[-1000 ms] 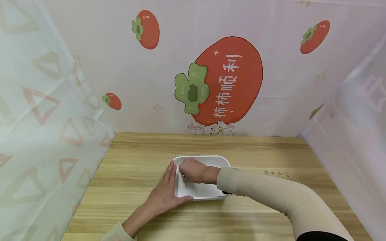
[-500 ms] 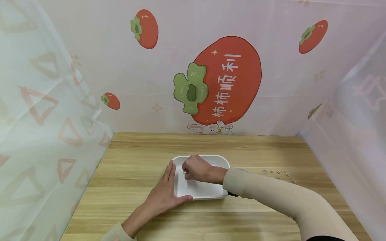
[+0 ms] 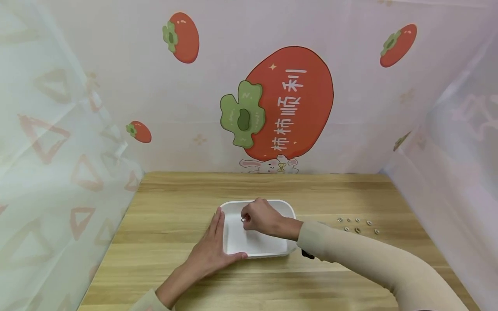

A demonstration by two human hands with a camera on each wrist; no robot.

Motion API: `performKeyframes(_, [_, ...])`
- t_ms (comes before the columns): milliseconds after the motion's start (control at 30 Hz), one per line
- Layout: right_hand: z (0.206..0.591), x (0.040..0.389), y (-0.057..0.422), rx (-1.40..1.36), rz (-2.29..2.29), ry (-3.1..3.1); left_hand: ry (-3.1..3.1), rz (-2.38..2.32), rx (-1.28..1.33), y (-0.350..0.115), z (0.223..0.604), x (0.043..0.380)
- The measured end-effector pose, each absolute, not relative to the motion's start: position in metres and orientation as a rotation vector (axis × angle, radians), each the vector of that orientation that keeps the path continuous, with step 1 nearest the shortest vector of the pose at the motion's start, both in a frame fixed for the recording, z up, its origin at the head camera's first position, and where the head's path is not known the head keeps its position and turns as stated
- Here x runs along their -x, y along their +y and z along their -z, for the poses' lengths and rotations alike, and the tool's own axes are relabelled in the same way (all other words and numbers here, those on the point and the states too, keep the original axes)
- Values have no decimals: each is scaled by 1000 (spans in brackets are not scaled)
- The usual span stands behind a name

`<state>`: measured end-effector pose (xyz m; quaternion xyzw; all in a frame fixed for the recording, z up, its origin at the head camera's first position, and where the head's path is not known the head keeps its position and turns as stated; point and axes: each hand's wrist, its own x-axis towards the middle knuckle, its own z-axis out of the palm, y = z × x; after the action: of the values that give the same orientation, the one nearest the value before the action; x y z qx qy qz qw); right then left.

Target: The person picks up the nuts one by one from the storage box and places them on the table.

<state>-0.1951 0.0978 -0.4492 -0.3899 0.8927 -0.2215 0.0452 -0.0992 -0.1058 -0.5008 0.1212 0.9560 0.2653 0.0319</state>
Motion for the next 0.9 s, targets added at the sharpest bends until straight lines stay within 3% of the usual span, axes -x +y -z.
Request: performKeyframes(900, [447,180,142,890,1027,2760,2947,-803,-376,-106,504,101])
